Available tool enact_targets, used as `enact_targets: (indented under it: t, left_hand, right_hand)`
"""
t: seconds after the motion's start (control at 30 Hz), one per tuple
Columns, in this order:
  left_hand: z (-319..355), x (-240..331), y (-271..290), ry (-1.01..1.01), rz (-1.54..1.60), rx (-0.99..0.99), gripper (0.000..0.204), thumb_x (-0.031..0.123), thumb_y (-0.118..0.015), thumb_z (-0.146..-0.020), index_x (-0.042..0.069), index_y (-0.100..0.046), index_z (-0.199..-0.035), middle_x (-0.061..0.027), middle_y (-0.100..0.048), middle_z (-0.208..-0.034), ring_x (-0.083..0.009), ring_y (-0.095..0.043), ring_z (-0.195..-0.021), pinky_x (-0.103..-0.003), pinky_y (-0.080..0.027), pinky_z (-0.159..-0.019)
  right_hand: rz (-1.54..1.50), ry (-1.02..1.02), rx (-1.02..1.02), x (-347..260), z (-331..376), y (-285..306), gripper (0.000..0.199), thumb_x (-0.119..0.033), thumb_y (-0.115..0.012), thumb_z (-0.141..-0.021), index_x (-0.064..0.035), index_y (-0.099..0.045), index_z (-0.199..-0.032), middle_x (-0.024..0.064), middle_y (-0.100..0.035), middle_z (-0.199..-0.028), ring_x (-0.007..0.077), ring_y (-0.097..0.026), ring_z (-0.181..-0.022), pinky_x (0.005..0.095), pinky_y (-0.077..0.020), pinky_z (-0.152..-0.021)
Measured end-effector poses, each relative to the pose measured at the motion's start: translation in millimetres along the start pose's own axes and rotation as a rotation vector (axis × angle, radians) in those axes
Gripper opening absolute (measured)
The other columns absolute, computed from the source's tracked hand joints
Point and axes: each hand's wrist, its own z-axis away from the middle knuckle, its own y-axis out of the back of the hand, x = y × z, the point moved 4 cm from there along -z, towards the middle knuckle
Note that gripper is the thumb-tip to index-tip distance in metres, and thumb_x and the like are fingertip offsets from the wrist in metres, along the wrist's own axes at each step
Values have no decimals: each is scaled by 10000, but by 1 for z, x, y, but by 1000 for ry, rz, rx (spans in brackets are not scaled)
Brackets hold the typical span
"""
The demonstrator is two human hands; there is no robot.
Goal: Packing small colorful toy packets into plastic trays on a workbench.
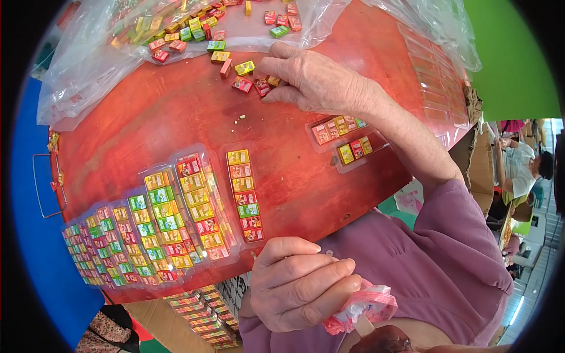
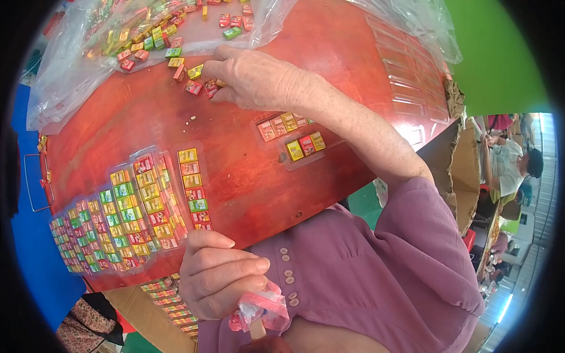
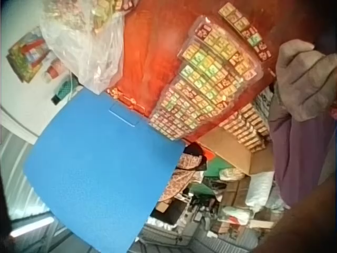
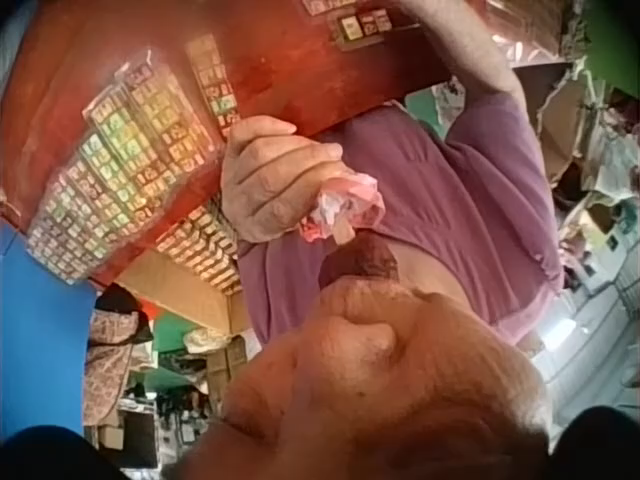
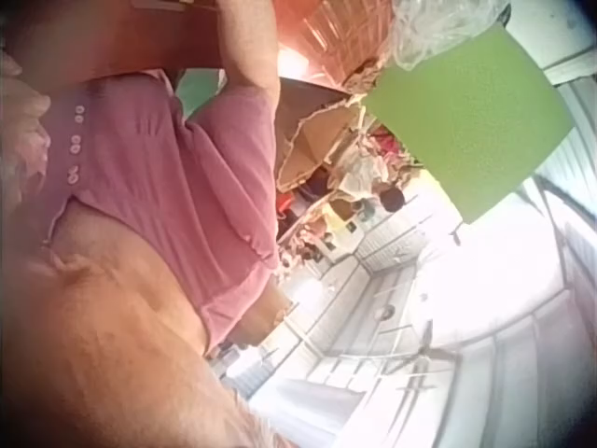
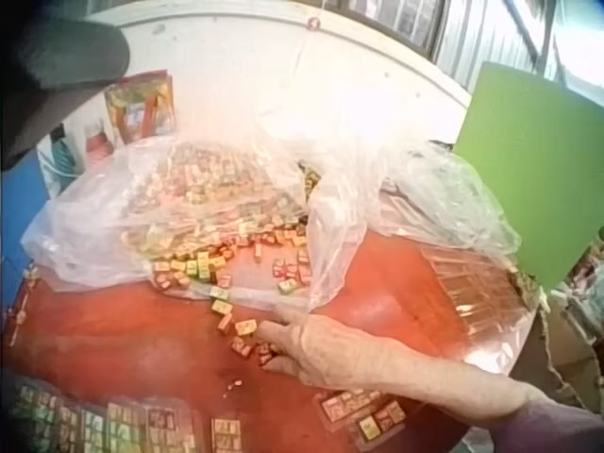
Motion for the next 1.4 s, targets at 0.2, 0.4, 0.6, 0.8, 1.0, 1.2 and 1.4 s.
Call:
enact_targets:
  t: [0.2, 0.4, 0.6, 0.8, 1.0, 1.2, 1.4]
  left_hand:
    - [2, -1, 0, -10, 2, -11, 164, 296, -742, -862, 145, -679, -871, 7, -722, -886, -96, -639, -687, -284, -449, -649]
    - [3, 1, 0, -23, -7, 3, 166, 294, -751, -851, 145, -681, -867, 9, -725, -888, -94, -636, -683, -279, -452, -648]
    - [-2, 2, 0, -11, 22, -36, 169, 286, -756, -849, 139, -685, -891, 7, -726, -900, -96, -640, -701, -285, -467, -668]
    - [0, -1, -1, -54, 55, -1, 211, 229, -753, -843, 73, -728, -983, -46, -730, -916, -118, -650, -703, -281, -512, -668]
    - [2, -12, -5, 17, -7, 17, 234, 239, -755, -844, 70, -711, -999, -45, -730, -905, -122, -649, -684, -292, -499, -667]
    - [5, -11, -2, 0, -18, 0, 248, 248, -745, -854, 62, -702, -1012, -45, -731, -902, -126, -648, -689, -308, -499, -676]
    - [5, -17, -11, 55, -93, -48, 302, 300, -746, -859, 44, -698, -1013, -60, -727, -899, -162, -651, -693, -348, -515, -687]
  right_hand:
    - [56, -51, -5, 4, 0, -1, 336, -149, -699, -902, -34, -578, -1193, 172, -553, -1047, 383, -610, -956, 441, -500, -793]
    - [28, -64, 109, 22, -8, 3, 243, -138, -685, -914, -26, -569, -1097, 158, -556, -1029, 374, -607, -941, 436, -502, -786]
    - [34, -6, 126, 32, -18, 0, 239, -140, -687, -917, -29, -572, -1095, 143, -567, -1050, 339, -617, -957, 431, -506, -799]
    - [96, -15, 61, 21, -24, 7, 371, -188, -690, -921, -81, -582, -1260, 151, -571, -1071, 342, -633, -938, 445, -512, -806]
    - [168, -12, 6, 17, -31, -5, 364, -198, -678, -927, -120, -587, -1270, 159, -558, -1039, 346, -635, -905, 440, -517, -806]
    - [144, -59, 88, 21, -11, -1, 306, -178, -669, -926, -98, -592, -1211, 171, -551, -1032, 384, -632, -902, 464, -526, -775]
    - [85, -181, 56, 27, 23, 12, 260, -163, -670, -920, -80, -585, -1152, 172, -547, -1055, 414, -637, -893, 491, -522, -756]
